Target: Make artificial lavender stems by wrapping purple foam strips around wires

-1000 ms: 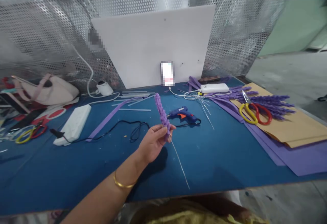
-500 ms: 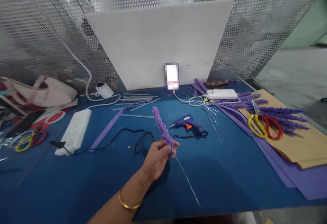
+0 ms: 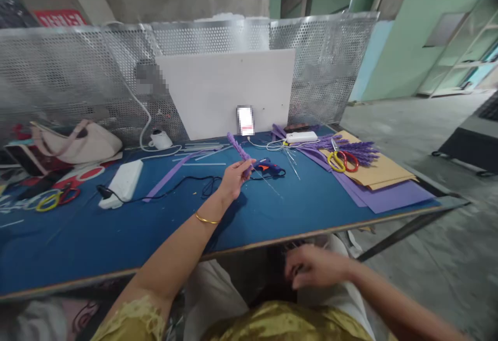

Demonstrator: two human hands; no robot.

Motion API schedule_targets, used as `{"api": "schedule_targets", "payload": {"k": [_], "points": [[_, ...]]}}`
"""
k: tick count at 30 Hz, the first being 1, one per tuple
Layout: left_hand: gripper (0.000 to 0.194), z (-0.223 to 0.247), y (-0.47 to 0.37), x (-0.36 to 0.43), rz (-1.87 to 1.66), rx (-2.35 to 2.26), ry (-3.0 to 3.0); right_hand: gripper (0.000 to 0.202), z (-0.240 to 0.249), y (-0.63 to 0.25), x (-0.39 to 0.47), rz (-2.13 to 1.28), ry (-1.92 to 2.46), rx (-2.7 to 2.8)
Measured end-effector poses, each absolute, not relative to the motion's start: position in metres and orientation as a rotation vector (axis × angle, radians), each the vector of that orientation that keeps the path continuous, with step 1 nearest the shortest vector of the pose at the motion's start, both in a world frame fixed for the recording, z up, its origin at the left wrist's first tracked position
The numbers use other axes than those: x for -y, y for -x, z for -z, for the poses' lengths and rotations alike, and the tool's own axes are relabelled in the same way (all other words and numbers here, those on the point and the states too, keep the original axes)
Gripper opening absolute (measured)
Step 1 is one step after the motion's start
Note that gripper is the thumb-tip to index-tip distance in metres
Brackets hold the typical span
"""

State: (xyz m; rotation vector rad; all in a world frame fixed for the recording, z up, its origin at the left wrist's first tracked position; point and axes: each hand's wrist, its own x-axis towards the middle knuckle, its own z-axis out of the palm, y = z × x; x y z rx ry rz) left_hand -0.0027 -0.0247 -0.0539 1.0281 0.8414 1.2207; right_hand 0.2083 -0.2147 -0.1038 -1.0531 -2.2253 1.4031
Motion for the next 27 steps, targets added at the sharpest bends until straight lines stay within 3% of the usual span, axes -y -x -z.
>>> {"api": "schedule_targets", "payload": {"k": [2, 5, 9, 12, 17, 21, 23, 27], "points": [[0.044, 0.052, -0.007, 0.02, -1.229, -0.868, -1.001, 0.021, 0.066, -0.239, 0.188, -1.464, 0.882, 2.141], [0.045, 0.057, -0.021, 0.02, -1.242, -0.897, -0.977, 0.039, 0.022, -0.255, 0.118, -1.088, 0.938, 1.783], [0.045, 0.067, -0.024, 0.024, -1.227, -0.926, -1.01, 0.028, 0.022, -0.22, 0.018, -0.647, 1.116, 1.441], [0.043, 0.071, -0.016, 0.022, -1.182, -0.927, -1.057, 0.033, 0.045, -0.191, -0.015, -0.794, 1.096, 1.524], [0.036, 0.074, -0.014, 0.021, -1.08, -0.89, -1.075, 0.048, 0.069, -0.179, 0.002, -1.1, 1.027, 1.634], [0.033, 0.074, -0.019, 0.028, -0.986, -0.846, -1.109, 0.045, 0.071, -0.18, 0.013, -1.3, 0.999, 1.558], [0.033, 0.072, -0.019, 0.03, -0.999, -0.86, -1.081, 0.043, 0.071, -0.184, 0.008, -1.146, 1.062, 1.594], [0.035, 0.064, -0.013, 0.028, -1.065, -0.916, -1.037, 0.035, 0.076, -0.201, -0.01, -0.353, 1.533, 1.703]]}}
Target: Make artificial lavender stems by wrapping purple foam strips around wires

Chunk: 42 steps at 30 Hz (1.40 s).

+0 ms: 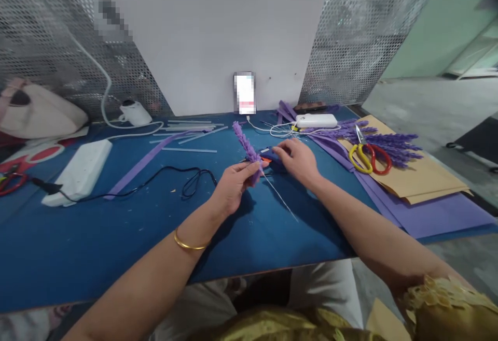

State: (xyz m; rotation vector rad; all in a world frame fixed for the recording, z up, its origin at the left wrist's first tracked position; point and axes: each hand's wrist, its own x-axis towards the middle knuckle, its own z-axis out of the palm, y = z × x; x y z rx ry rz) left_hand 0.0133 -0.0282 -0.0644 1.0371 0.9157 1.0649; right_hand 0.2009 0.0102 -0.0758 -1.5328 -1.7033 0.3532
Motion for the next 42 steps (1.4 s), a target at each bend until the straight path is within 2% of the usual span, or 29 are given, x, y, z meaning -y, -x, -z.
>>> {"api": "schedule_targets", "payload": {"k": [4, 7, 11, 15, 20, 22, 26, 31, 34, 37, 39, 42], "points": [[0.037, 0.059, -0.008, 0.026, -1.093, -0.947, -1.024, 0.047, 0.081, -0.21, -0.018, -0.328, 1.975, 1.86], [0.037, 0.055, -0.004, 0.026, -1.095, -0.949, -1.017, 0.038, 0.082, -0.208, -0.018, -0.475, 2.005, 1.866], [0.036, 0.05, 0.001, 0.023, -1.121, -0.96, -0.985, 0.024, 0.082, -0.205, -0.02, -0.774, 1.892, 1.626], [0.039, 0.047, 0.006, 0.017, -1.266, -0.993, -0.888, 0.019, 0.077, -0.203, -0.02, -0.777, 1.689, 1.429], [0.038, 0.05, 0.01, 0.009, -1.385, -1.014, -0.791, 0.034, 0.069, -0.207, -0.016, -1.179, 1.069, 1.06], [0.036, 0.053, 0.012, 0.006, -1.385, -1.03, -0.743, 0.035, 0.067, -0.208, -0.013, -1.188, 1.023, 1.049], [0.029, 0.057, 0.014, 0.0, -1.414, -1.063, -0.657, 0.022, 0.063, -0.202, 0.0, -0.933, 0.906, 1.211], [0.028, 0.059, 0.017, -0.005, -1.421, -1.087, -0.617, 0.027, 0.059, -0.195, 0.014, -1.311, 0.789, 1.194], [0.025, 0.058, 0.018, -0.005, -1.431, -1.104, -0.608, 0.037, 0.057, -0.195, 0.016, -1.426, 0.786, 1.09], [0.023, 0.058, 0.018, -0.005, -1.432, -1.108, -0.593, 0.036, 0.055, -0.196, 0.019, -1.578, 0.797, 1.016], [0.021, 0.059, 0.017, -0.005, -1.426, -1.119, -0.585, 0.032, 0.054, -0.194, 0.021, -1.558, 0.821, 1.059], [0.018, 0.061, 0.016, -0.005, -1.414, -1.136, -0.57, 0.028, 0.057, -0.186, 0.027, -1.255, 0.892, 1.257]]}}
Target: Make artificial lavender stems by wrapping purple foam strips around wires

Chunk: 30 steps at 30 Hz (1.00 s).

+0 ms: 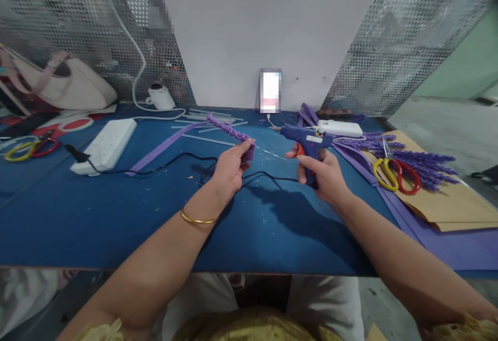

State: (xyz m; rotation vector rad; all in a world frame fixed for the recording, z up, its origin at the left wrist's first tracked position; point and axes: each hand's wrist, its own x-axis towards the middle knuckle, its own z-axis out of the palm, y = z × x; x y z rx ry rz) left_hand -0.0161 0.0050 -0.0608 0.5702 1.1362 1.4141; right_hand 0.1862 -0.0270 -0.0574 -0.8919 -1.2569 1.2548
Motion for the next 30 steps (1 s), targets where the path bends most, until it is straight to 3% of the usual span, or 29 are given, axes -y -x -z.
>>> {"api": "schedule_targets", "payload": {"k": [6, 13, 30], "points": [[0.022, 0.062, 0.015, -0.005, -1.434, -1.136, -0.544, 0.032, 0.075, -0.178, 0.035, -0.932, 1.028, 1.637], [0.028, 0.059, 0.013, 0.0, -1.413, -1.13, -0.606, 0.024, 0.079, -0.176, 0.039, -0.604, 1.105, 1.977], [0.026, 0.057, 0.011, 0.005, -1.378, -1.116, -0.639, 0.034, 0.074, -0.172, 0.04, -0.387, 1.191, 2.001]]}}
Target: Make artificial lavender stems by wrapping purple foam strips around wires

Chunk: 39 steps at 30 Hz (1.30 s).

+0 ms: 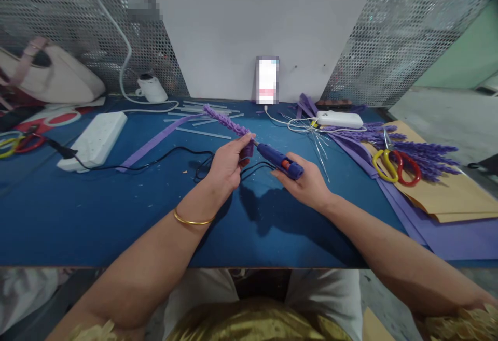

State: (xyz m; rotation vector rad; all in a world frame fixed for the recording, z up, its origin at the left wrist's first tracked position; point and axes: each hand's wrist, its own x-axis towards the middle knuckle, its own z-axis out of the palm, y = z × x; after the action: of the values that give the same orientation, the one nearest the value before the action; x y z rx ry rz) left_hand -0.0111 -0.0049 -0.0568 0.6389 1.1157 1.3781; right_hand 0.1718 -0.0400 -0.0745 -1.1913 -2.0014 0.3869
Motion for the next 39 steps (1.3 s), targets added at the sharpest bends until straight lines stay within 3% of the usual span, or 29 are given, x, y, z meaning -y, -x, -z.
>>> {"api": "schedule_targets", "payload": {"k": [39], "points": [[0.017, 0.0583, 0.0128, 0.0025, -1.394, -1.125, -0.658, 0.03, 0.0717, -0.1731, 0.0394, -0.369, 1.182, 2.071]]}}
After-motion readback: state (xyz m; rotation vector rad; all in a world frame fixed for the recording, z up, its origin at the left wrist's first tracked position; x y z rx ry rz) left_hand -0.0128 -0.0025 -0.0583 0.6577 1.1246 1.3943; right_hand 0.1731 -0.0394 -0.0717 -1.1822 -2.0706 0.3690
